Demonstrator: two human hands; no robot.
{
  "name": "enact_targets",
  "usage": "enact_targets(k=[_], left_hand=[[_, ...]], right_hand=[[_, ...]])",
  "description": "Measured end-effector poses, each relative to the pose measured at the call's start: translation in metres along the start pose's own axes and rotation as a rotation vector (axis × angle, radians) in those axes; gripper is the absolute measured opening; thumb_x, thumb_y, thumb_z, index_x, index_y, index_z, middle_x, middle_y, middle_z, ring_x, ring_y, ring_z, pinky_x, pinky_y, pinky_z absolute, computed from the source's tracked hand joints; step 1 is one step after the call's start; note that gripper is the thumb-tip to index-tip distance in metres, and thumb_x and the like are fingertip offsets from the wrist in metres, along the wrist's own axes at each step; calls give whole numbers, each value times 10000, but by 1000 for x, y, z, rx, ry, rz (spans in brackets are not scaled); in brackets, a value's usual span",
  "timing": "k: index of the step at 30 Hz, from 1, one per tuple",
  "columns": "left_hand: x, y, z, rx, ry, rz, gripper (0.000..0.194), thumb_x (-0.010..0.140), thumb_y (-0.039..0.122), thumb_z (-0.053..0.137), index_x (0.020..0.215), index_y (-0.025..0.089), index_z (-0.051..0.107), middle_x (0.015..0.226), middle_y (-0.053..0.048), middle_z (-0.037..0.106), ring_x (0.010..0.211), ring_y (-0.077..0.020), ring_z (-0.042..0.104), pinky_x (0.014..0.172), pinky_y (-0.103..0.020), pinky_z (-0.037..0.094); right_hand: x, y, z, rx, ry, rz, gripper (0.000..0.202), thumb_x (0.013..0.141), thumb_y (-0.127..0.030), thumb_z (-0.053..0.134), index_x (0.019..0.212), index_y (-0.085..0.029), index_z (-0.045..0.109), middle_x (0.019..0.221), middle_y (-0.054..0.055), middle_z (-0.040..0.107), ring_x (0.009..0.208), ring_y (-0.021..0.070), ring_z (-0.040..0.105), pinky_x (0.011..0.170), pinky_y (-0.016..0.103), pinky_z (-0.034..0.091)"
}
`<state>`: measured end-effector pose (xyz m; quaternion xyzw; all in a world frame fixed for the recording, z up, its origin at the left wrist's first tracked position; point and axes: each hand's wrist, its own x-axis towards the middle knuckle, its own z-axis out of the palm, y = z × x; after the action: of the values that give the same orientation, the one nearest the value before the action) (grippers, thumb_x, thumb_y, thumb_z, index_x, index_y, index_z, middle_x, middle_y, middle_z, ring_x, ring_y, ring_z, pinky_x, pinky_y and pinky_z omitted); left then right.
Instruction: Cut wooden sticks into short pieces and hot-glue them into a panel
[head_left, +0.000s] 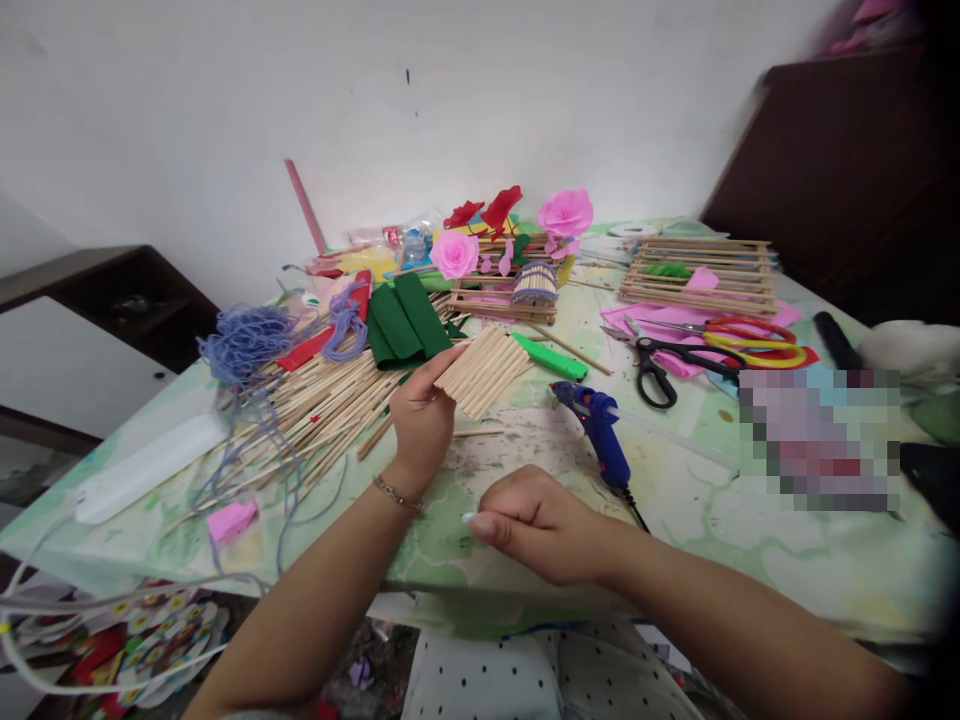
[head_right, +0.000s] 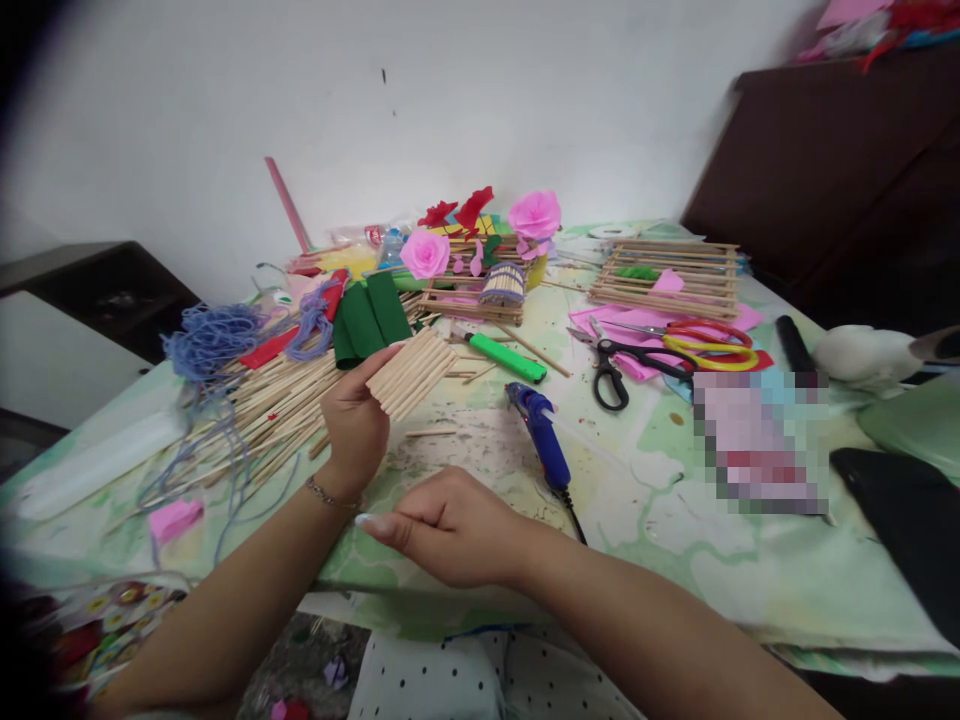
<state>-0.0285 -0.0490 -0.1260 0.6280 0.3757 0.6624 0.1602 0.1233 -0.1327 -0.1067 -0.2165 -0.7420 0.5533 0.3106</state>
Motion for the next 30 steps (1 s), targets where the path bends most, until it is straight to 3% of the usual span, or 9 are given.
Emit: enact_targets(k=[4,8,12,16,19,21,25,28,30], left_hand=[[1,-1,0,16,-5,-47,458,689,25,473,1030,188,731,1035,-27,736,974,-171,676,910,-299,520],[3,-5,3,-78,-22,-160,376,698,88,523,983,189,747,965,-37,746,922,-183,681,867,-314,533],[5,-8,7,-251,-28,-437,286,644,212,674,918,173,744,877,-44,738,789,-181,675,670,-293,566],[6,-7,10,-352,-17,-748,340,518,327,810,788,145,713,801,-44,712,673,-150,640,529,-232,528],[6,-6,11,-380,-39,-844,398,474,369,845,775,149,706,774,-34,696,660,-144,627,509,-222,515],[6,-6,12,-380,-70,-857,416,471,386,852,787,153,714,774,-28,691,659,-141,619,513,-226,513],[5,-4,11,-358,-106,-847,430,489,405,851,809,148,724,758,-23,680,651,-137,601,526,-227,503],[6,3,9,-334,-121,-854,420,529,402,833,842,143,725,779,-30,685,671,-145,606,558,-239,510],[6,8,8,-330,-136,-847,408,561,407,815,857,141,724,799,-34,689,679,-145,607,562,-238,507]], right_hand=[[1,-6,1,211,-217,120,488,944,-497,374,657,-171,596,587,7,618,513,87,503,560,215,453],[0,-5,2,158,-305,74,354,962,-301,395,866,-154,702,824,48,729,602,81,593,695,236,506],[-1,3,3,165,-246,6,249,903,-215,508,990,-138,728,886,78,761,660,106,656,707,252,526],[-1,6,2,165,-109,-9,122,796,-219,670,843,-163,767,789,66,765,721,150,684,717,268,522],[-1,4,0,120,-115,4,181,776,-296,703,644,-172,712,572,2,664,566,115,593,594,229,465],[-2,3,-1,44,-142,-11,418,827,-336,643,463,-166,528,425,-63,426,432,62,387,480,203,337],[-2,5,-1,-16,-171,-2,565,856,-335,600,424,-162,280,472,-88,157,448,51,171,446,220,187],[0,6,-2,66,-225,73,187,784,-290,694,667,-161,629,537,-76,464,489,54,358,505,193,324],[2,6,-2,149,-212,54,236,767,-264,712,989,-185,691,732,-23,650,596,81,512,602,214,429]])
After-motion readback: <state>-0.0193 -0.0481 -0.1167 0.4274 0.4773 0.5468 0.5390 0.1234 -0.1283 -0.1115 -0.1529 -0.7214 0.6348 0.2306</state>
